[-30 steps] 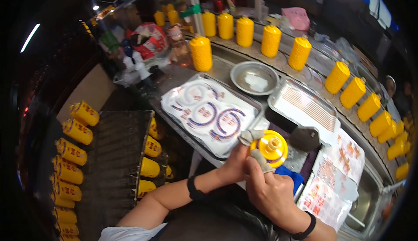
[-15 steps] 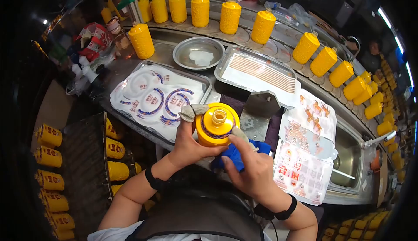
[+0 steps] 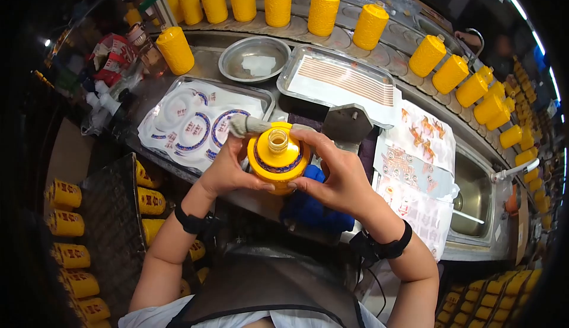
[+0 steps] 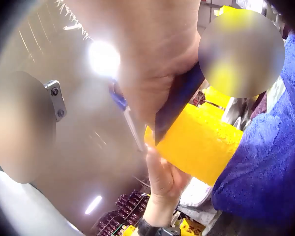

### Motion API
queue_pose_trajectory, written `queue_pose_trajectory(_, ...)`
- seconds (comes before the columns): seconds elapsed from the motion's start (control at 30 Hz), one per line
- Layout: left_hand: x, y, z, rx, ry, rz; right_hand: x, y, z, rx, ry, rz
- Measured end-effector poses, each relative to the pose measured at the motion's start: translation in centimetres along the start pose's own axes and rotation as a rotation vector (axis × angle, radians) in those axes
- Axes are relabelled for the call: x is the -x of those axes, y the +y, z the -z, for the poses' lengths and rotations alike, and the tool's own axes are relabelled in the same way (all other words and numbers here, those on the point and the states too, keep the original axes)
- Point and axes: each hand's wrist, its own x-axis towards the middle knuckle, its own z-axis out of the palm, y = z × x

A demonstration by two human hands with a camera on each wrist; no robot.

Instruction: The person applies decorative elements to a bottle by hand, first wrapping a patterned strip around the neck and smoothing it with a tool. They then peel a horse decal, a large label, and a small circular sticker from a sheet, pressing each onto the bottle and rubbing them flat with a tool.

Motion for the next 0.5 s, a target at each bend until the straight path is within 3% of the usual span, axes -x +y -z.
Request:
queue_pose_trajectory(0.03,0.6,-0.5,-0.1,-0.001,0.033,0.016,0.4,0.0,-0.3,0.015,0.03,0.001)
queue_pose_trajectory(0.17,2.2,-1.8,-1.2,-0.148,0.166,-0.243,1.4,-0.4,-1.6,0.118,0.163,0.086)
queue_pose_trajectory(0.3,3.2,-1.7,-2.4,-0.334,0.225,-0.395,3.0,-1.8,-2.9,0.269,0.234,0.149)
queue_pose_trajectory(0.43,3.4,-1.0,-4.5,-0.364,0.268,-0.34,4.7,-2.5,-3.5,0.361,0.223,0.224)
queue_pose_trajectory(0.5,3.3,-0.8,-5.0,-0.399,0.282,-0.395,4.7,-2.7,-3.8,0.375,0.223,0.31)
